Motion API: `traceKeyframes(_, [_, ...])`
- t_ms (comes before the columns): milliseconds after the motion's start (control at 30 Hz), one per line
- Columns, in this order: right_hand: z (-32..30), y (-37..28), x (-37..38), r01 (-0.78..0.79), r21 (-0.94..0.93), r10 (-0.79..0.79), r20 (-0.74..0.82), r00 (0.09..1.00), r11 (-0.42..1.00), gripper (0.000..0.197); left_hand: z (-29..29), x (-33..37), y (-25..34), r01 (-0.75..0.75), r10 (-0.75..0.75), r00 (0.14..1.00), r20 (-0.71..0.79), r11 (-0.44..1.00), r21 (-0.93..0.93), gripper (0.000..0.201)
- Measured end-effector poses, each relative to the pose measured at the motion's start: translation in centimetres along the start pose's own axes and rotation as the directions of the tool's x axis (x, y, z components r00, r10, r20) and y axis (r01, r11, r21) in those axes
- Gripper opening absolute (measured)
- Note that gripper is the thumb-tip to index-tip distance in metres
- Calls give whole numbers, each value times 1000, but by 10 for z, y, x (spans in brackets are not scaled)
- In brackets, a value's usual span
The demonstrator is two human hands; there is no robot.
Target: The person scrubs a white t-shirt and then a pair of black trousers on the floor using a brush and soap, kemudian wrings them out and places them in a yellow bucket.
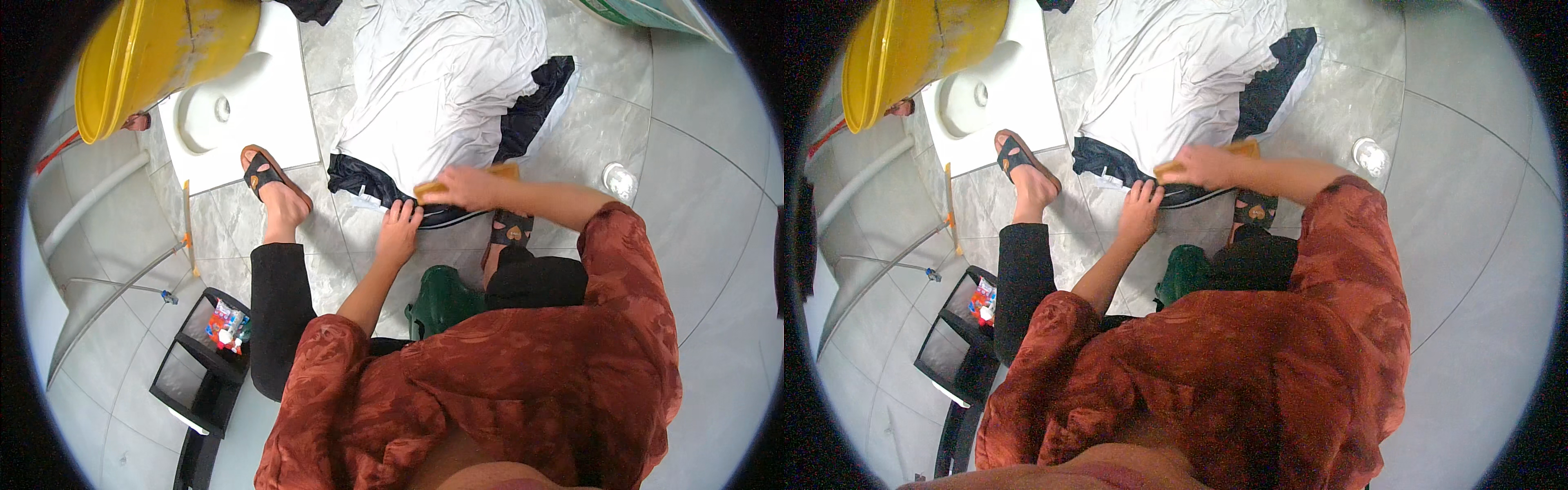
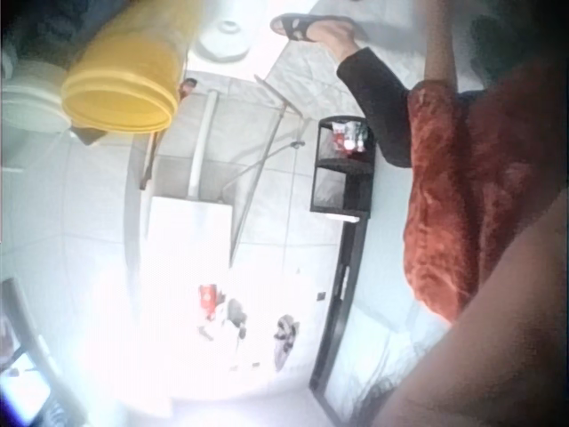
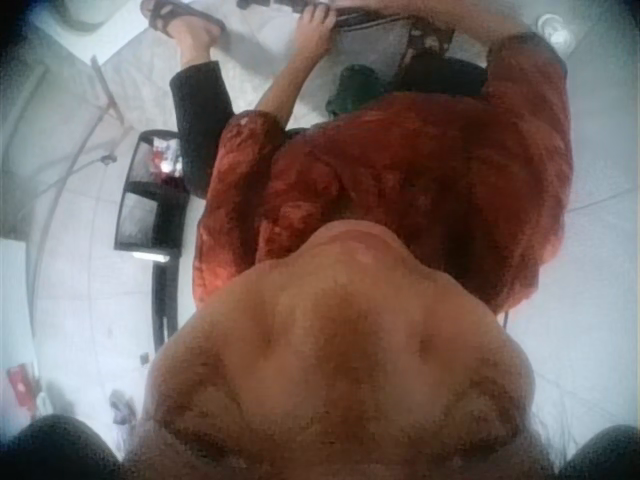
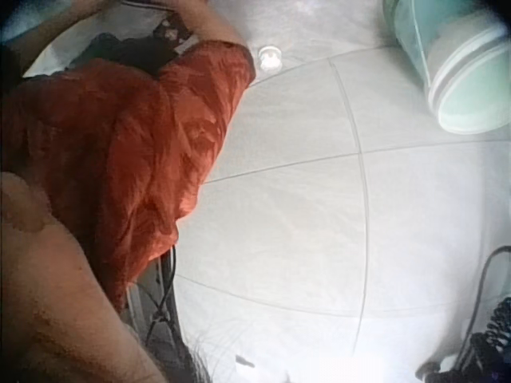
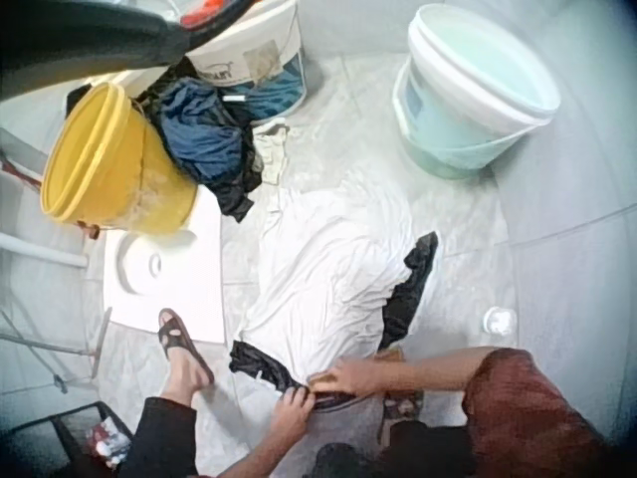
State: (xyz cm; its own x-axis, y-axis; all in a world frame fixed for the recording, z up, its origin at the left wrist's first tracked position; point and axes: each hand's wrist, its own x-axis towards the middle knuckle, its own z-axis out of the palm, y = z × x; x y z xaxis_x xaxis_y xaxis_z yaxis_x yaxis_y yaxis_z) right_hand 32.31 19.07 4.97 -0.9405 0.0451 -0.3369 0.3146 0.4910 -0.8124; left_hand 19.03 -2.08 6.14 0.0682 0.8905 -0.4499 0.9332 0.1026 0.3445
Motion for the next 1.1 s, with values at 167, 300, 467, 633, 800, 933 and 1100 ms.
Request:
traceKeyframes(167, [-119,85,43,-146,-334,24,-344,939,931,40,-18,10,1,140,-142,989,34,988,64,68])
traceKeyframes(300, [-150,111,50,-421,-582,-43,-619,785,696,59,-45,20,-5,220,-221,967,125,975,23,67])
traceKeyframes(467, [-126,110,55,-345,-380,18,-649,760,858,59,-56,84,12,-25,13,966,-258,999,-44,71])
traceKeyframes(633, [-96,97,33,-278,-332,-2,-644,765,901,57,-89,171,23,39,-72,947,-314,993,-111,94])
traceKeyframes(800, [-58,69,13,-145,-279,-14,-499,866,949,57,-63,169,-15,-43,23,950,-311,998,-56,28])
traceKeyframes(933, [-17,42,15,36,-323,-120,-245,962,946,61,-29,105,-37,16,-10,993,-119,999,49,21])
traceKeyframes(1100, [-85,87,48,141,-586,-354,-267,896,798,51,-20,64,-44,184,-187,982,29,978,101,10])
